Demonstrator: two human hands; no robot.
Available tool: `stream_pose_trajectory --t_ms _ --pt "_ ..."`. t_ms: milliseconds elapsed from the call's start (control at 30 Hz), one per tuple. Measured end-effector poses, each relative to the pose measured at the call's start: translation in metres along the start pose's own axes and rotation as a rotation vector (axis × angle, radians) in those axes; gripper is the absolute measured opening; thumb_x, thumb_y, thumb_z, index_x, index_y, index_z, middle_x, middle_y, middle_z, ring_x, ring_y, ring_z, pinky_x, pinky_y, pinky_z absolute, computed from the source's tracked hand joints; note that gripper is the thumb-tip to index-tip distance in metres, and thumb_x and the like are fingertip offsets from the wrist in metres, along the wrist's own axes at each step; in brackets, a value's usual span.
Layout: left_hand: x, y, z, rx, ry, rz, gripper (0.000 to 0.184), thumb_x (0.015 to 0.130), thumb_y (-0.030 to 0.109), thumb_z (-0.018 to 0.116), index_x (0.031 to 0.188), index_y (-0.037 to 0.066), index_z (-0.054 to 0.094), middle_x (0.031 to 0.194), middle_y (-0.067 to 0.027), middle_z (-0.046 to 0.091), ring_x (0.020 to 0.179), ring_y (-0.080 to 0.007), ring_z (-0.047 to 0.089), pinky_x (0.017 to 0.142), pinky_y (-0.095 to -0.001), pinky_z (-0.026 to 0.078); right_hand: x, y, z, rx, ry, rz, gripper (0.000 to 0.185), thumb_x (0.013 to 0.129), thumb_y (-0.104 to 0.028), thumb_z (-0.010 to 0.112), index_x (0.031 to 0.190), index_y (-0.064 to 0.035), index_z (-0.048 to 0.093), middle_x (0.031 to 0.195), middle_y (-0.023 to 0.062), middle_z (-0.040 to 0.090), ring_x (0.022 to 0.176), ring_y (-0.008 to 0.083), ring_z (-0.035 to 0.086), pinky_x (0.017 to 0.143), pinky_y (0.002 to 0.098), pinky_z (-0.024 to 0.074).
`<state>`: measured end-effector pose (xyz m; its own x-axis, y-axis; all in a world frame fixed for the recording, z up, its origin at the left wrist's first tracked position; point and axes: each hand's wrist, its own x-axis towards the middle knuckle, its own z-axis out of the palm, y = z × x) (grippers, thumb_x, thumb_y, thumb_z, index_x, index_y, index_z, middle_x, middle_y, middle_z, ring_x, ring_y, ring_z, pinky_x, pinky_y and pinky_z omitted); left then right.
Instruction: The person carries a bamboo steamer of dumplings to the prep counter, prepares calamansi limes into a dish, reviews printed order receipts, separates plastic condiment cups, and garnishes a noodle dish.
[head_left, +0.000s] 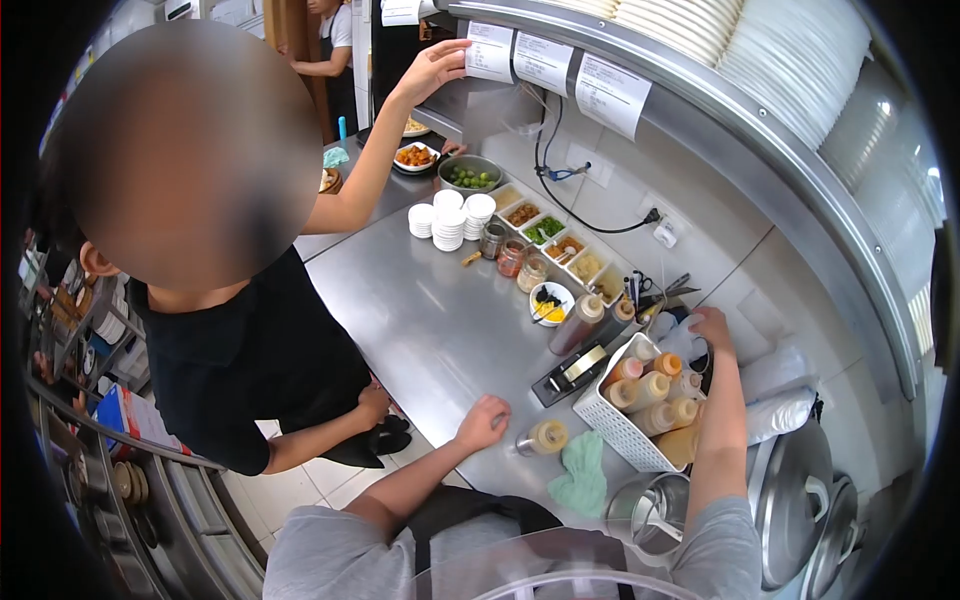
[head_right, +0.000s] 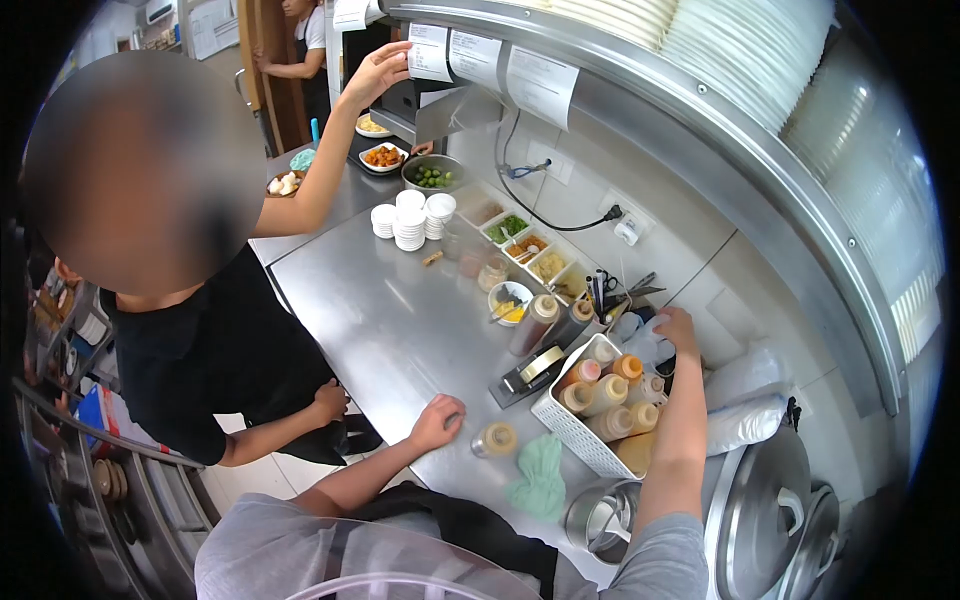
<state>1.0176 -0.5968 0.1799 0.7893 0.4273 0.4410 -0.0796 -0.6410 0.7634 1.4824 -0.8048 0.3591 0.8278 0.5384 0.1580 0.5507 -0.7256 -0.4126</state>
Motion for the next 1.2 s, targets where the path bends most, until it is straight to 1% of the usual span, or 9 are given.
stream_pose_trajectory --t_ms 467,600,667,733,800,867,933,1000,1200 --pt "0.002 0.004 -0.002 0.006 -0.005 0.0 0.011 0.068 0.003 0.057 0.078 0.003 0.056 0.088 -0.0111 0.058 0.088 -0.0293 0.052 0.08 -0.036 0.042 -0.008 0.002 -0.013 0.141 0.019 -0.039 0.044 0.056 -0.006 0.064 0.1 -0.0046 0.06 0.091 0.0125 0.063 0.086 0.0259 0.06 0.078 0.0319 0.0463" --pt "0.0 -0.003 0.003 0.005 -0.003 -0.023 0.015 0.067 0.004 0.058 0.082 0.003 0.057 0.09 -0.0121 0.058 0.088 -0.0304 0.052 0.08 -0.0363 0.042 -0.028 -0.007 -0.034 1.024 0.136 0.192 0.045 0.071 0.0 0.048 0.116 -0.0046 0.048 0.075 0.0007 0.049 0.071 0.0102 0.05 0.072 0.0296 0.0467" --pt "0.001 -0.002 -0.002 -0.104 -0.001 -0.172 0.015 0.073 0.005 0.057 0.088 0.003 0.059 0.092 -0.0086 0.059 0.087 -0.0241 0.054 0.079 -0.033 0.042 -0.033 -0.007 -0.047 1.197 0.061 0.143 0.042 0.073 -0.003 0.053 0.114 -0.0038 0.049 0.087 0.0028 0.05 0.08 0.0131 0.053 0.079 0.0336 0.0465" --pt "0.007 -0.023 0.0 -0.529 0.063 -0.466 0.016 0.081 0.011 0.056 0.094 0.003 0.059 0.092 -0.0052 0.059 0.088 -0.0159 0.053 0.078 -0.0282 0.042 -0.051 -0.03 -0.065 1.317 0.032 0.091 0.042 0.074 -0.004 0.054 0.115 -0.0029 0.048 0.09 0.0039 0.053 0.081 0.0126 0.053 0.081 0.0318 0.0461" --pt "0.037 0.012 -0.029 -0.515 0.099 -0.539 0.019 0.086 0.016 0.053 0.099 0.003 0.057 0.095 -0.0041 0.057 0.089 -0.0117 0.051 0.079 -0.0251 0.041 -0.089 -0.074 -0.086 1.368 -0.019 0.066 0.042 0.075 -0.004 0.055 0.116 -0.0032 0.048 0.095 0.0044 0.054 0.084 0.0128 0.054 0.082 0.0308 0.0457" --pt "0.072 0.083 -0.053 -0.641 0.132 -0.422 0.022 0.087 0.017 0.051 0.103 0.002 0.054 0.1 -0.0069 0.057 0.094 -0.0142 0.053 0.081 -0.0268 0.042 -0.128 -0.115 -0.099 1.416 -0.089 0.026 0.042 0.075 -0.004 0.056 0.116 -0.0035 0.048 0.099 0.005 0.055 0.087 0.013 0.055 0.083 0.0297 0.0453" --pt "0.094 0.15 -0.072 -0.759 -0.016 -0.253 0.026 0.088 0.019 0.05 0.107 0.002 0.053 0.106 -0.0085 0.056 0.101 -0.0171 0.052 0.084 -0.0305 0.043 -0.18 -0.147 -0.095 1.382 -0.214 -0.094 0.042 0.076 -0.004 0.058 0.117 -0.0028 0.048 0.108 0.0064 0.054 0.094 0.0143 0.055 0.083 0.0292 0.0454" --pt "0.104 0.192 -0.072 -0.981 -0.204 -0.28 0.033 0.089 0.022 0.048 0.115 0.001 0.049 0.108 -0.0105 0.055 0.105 -0.0195 0.051 0.085 -0.0334 0.044 -0.222 -0.165 -0.082 1.376 -0.364 -0.16 0.045 0.074 -0.002 0.061 0.117 -0.0028 0.048 0.111 0.0058 0.053 0.099 0.0152 0.054 0.084 0.0303 0.0447" --pt "0.095 0.218 -0.046 -1.263 -0.546 -0.438 0.039 0.086 0.025 0.053 0.12 0.006 0.045 0.109 -0.0085 0.054 0.097 -0.0149 0.054 0.076 -0.0284 0.046 -0.308 -0.204 -0.027 1.266 -0.238 -0.22 0.048 0.072 0.004 0.065 0.117 -0.0013 0.048 0.119 0.0088 0.048 0.111 0.0193 0.046 0.091 0.0342 0.0404"
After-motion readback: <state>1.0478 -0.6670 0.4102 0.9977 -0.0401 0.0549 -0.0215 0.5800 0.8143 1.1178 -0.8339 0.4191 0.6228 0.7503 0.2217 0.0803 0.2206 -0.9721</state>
